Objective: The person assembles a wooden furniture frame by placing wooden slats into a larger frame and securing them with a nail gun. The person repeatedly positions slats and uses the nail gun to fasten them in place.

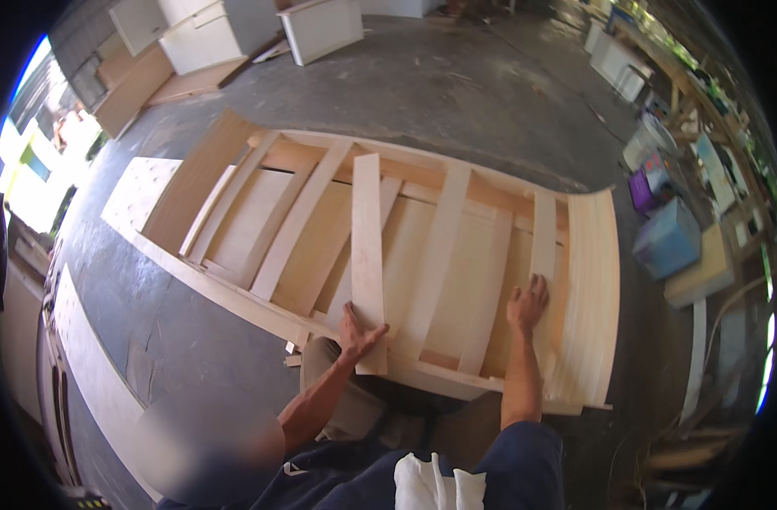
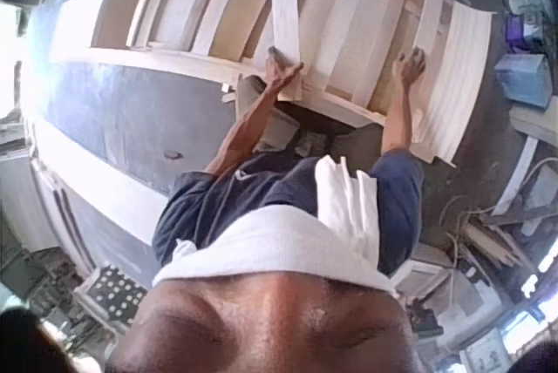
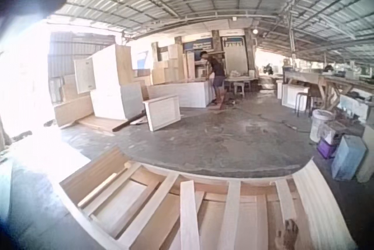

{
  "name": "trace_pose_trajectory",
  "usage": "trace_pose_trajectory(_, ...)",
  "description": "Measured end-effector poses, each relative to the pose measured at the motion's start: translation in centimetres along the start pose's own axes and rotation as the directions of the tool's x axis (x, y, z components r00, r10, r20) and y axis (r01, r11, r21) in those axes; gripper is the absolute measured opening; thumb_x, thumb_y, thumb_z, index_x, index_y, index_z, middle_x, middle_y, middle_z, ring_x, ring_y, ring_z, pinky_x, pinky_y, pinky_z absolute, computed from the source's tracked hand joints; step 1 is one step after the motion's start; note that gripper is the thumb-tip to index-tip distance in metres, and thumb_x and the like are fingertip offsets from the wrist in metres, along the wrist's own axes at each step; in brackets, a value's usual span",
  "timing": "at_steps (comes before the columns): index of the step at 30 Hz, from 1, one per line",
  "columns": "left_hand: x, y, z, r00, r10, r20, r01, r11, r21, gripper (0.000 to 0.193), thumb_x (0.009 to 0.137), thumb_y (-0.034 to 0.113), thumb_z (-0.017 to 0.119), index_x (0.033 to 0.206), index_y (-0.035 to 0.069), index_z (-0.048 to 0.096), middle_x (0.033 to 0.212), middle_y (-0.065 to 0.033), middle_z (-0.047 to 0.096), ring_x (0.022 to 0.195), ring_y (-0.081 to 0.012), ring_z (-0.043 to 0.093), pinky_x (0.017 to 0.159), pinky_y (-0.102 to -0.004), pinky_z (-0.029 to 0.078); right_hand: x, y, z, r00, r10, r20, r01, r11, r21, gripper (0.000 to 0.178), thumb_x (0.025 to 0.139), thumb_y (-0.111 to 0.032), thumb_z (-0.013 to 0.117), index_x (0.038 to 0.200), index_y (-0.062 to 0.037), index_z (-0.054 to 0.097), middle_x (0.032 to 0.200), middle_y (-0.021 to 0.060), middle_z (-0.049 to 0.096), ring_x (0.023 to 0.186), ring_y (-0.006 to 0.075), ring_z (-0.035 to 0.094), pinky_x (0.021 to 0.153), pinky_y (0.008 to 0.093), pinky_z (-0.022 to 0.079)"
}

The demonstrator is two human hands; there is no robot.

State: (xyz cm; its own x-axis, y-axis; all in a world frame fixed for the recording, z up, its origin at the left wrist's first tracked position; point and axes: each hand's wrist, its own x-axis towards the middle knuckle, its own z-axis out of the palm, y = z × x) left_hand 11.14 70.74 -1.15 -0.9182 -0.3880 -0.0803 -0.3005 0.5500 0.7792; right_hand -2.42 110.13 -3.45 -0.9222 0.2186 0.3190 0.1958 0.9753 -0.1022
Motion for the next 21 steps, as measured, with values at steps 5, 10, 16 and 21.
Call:
trace_pose_trajectory(5, -0.4, 1.0, -0.7, 1.000, 0.013, -0.004, -0.014, 0.999, -0.052, 0.095, 0.060, 0.033, 0.084, 0.131, -0.007, 0.035, 0.106, -0.0327, 0.062, 0.101, -0.0484, 0.061, 0.089, -0.0513, 0.049, -10.8, -0.6, -5.4, 0.992, 0.019, 0.125, -0.051, 0.965, 0.258, 0.047, 0.099, -0.030, 0.054, 0.132, 0.0038, 0.053, 0.145, 0.0194, 0.046, 0.134, 0.0354, 0.042, 0.113, 0.0469, 0.034)
trace_pose_trajectory(10, -0.1, 0.8, -0.5, 1.000, 0.003, 0.013, -0.002, 1.000, -0.030, 0.094, 0.059, 0.033, 0.084, 0.129, -0.008, 0.037, 0.104, -0.0334, 0.063, 0.099, -0.0481, 0.062, 0.088, -0.0511, 0.050, -23.3, 1.5, -12.7, 0.975, 0.094, -0.200, 0.007, 0.892, 0.452, 0.024, 0.096, -0.015, 0.059, 0.114, 0.0003, 0.060, 0.119, 0.0168, 0.060, 0.111, 0.0363, 0.057, 0.096, 0.0458, 0.045)
trace_pose_trajectory(16, 1.4, 0.3, 0.6, 0.996, -0.068, 0.063, 0.063, 0.995, 0.074, 0.087, 0.055, 0.039, 0.084, 0.118, -0.007, 0.046, 0.106, -0.0300, 0.064, 0.099, -0.0441, 0.064, 0.089, -0.0450, 0.052, -40.4, 9.0, -14.7, 0.827, 0.556, -0.081, -0.483, 0.778, 0.403, 0.019, 0.096, -0.013, 0.055, 0.110, 0.0001, 0.060, 0.116, 0.0182, 0.060, 0.109, 0.0370, 0.057, 0.093, 0.0466, 0.046)
trace_pose_trajectory(21, 2.2, 1.9, -0.2, 0.974, -0.178, 0.140, 0.176, 0.984, 0.022, 0.081, 0.056, 0.039, 0.082, 0.111, -0.011, 0.050, 0.107, -0.0293, 0.063, 0.099, -0.0387, 0.064, 0.085, -0.0449, 0.054, -52.9, 12.0, -12.8, 0.464, 0.845, 0.266, -0.871, 0.490, -0.038, 0.022, 0.096, -0.017, 0.055, 0.108, -0.0003, 0.062, 0.117, 0.0213, 0.062, 0.107, 0.0389, 0.061, 0.089, 0.0495, 0.049)
